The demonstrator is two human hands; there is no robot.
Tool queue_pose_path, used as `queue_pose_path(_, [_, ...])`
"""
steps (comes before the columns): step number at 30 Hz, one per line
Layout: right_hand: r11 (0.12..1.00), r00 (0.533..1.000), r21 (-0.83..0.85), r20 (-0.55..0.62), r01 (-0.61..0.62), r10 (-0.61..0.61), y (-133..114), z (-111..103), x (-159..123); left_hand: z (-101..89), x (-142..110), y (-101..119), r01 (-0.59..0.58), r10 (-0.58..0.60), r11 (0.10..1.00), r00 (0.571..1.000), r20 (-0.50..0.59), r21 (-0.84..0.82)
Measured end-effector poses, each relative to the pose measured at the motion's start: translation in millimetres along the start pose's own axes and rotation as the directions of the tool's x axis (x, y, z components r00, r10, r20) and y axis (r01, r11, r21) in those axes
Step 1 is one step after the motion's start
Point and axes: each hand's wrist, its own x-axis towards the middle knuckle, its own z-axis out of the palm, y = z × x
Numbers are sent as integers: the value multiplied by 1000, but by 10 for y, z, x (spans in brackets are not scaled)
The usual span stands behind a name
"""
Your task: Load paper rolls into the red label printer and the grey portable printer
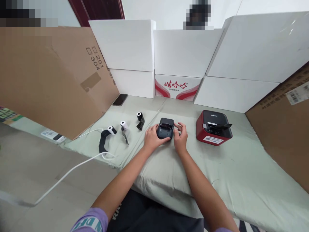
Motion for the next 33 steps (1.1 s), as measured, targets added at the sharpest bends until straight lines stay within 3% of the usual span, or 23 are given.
queue_pose_path(5, [994,982,77,179,-76,61,130,66,107,5,0,1,-3,3,1000,1000,1,29])
queue_pose_path(20, [995,988,82,146,-57,45,255,80,175,-9,10,8,10,-11,999,999,30,45])
queue_pose_path(27, [966,980,198,144,-166,139,209,79,222,-17,16,-7,-14,14,999,1000,24,29])
queue_pose_path(33, [961,973,193,152,-200,172,214,56,265,-29,22,-5,3,-5,999,999,42,34])
